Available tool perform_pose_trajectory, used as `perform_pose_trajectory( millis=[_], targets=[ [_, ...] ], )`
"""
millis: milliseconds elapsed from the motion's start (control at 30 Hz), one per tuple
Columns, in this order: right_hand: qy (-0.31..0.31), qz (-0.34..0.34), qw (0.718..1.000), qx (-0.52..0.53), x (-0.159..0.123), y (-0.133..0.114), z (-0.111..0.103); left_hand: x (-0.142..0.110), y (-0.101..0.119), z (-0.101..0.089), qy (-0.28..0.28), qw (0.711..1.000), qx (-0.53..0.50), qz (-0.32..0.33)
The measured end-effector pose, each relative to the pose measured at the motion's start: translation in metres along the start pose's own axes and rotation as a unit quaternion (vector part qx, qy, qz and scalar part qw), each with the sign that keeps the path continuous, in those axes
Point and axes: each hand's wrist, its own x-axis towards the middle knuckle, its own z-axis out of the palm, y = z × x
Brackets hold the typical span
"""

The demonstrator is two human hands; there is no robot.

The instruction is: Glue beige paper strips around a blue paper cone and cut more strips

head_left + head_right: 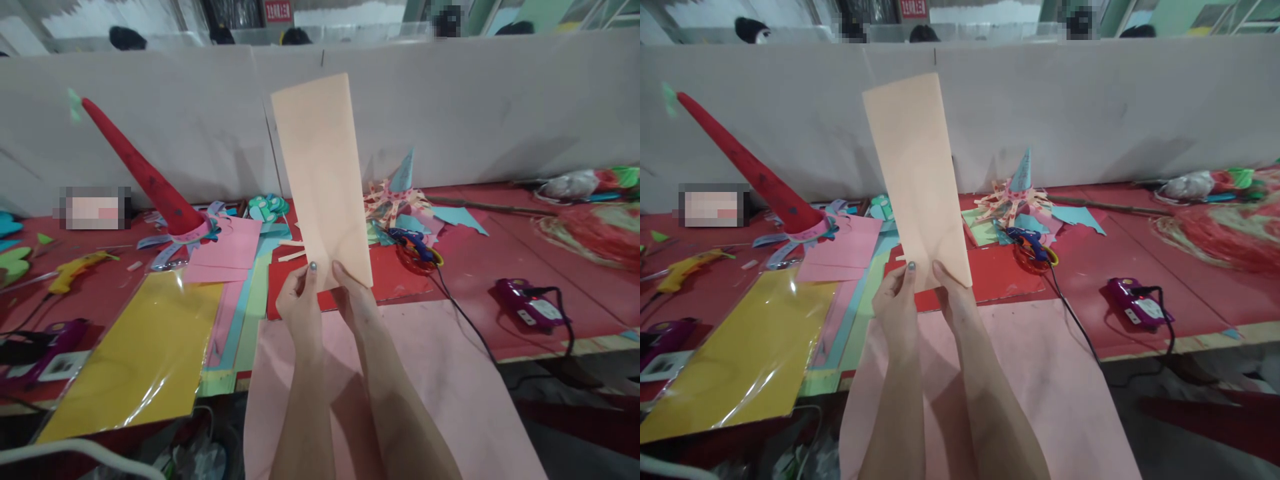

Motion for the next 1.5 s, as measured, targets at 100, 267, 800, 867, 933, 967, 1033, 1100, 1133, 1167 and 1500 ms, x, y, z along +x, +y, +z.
perform_pose_trajectory(
  millis=[100,267,800,867,933,967,1033,1100,1133,1167,1500],
  targets=[
    [0.001,0.002,1.0,-0.008,-0.0004,-0.0001,0.0008,-0.0002,0.0003,-0.0002,0.002,1.0,-0.002,-0.009],
    [-0.005,0.002,1.0,-0.012,-0.0013,0.0002,0.0014,-0.0006,0.0022,-0.0013,0.002,1.0,-0.011,-0.013],
    [-0.006,0.003,1.0,-0.016,-0.0015,0.0012,0.0018,-0.0015,0.0025,-0.0022,0.01,1.0,-0.001,-0.018],
    [-0.007,0.001,1.0,-0.017,-0.0018,0.0006,0.0024,-0.0021,0.0043,-0.0024,0.01,1.0,0.002,-0.02],
    [-0.001,0.0,1.0,-0.015,-0.0025,-0.0002,0.0035,-0.0026,0.0061,-0.0028,-0.002,1.0,0.004,-0.021],
    [0.0,-0.001,1.0,-0.015,-0.0029,-0.0005,0.004,-0.0028,0.0067,-0.0029,-0.006,1.0,0.003,-0.021],
    [-0.004,-0.003,1.0,-0.017,-0.0036,-0.0009,0.0048,-0.0027,0.0071,-0.003,-0.005,1.0,0.001,-0.022],
    [-0.007,-0.006,1.0,-0.021,-0.0038,-0.0008,0.0049,-0.0025,0.0067,-0.0029,0.003,1.0,0.001,-0.022],
    [-0.007,-0.008,1.0,-0.022,-0.0037,-0.0006,0.0046,-0.0024,0.0065,-0.0029,0.002,1.0,0.001,-0.021],
    [-0.005,-0.008,1.0,-0.022,-0.0035,-0.0004,0.0043,-0.0024,0.0066,-0.0031,-0.003,1.0,0.002,-0.02],
    [0.002,-0.008,1.0,-0.011,-0.0026,0.0004,0.0032,-0.0021,0.0087,-0.0054,-0.019,0.999,0.029,-0.019]
  ],
)
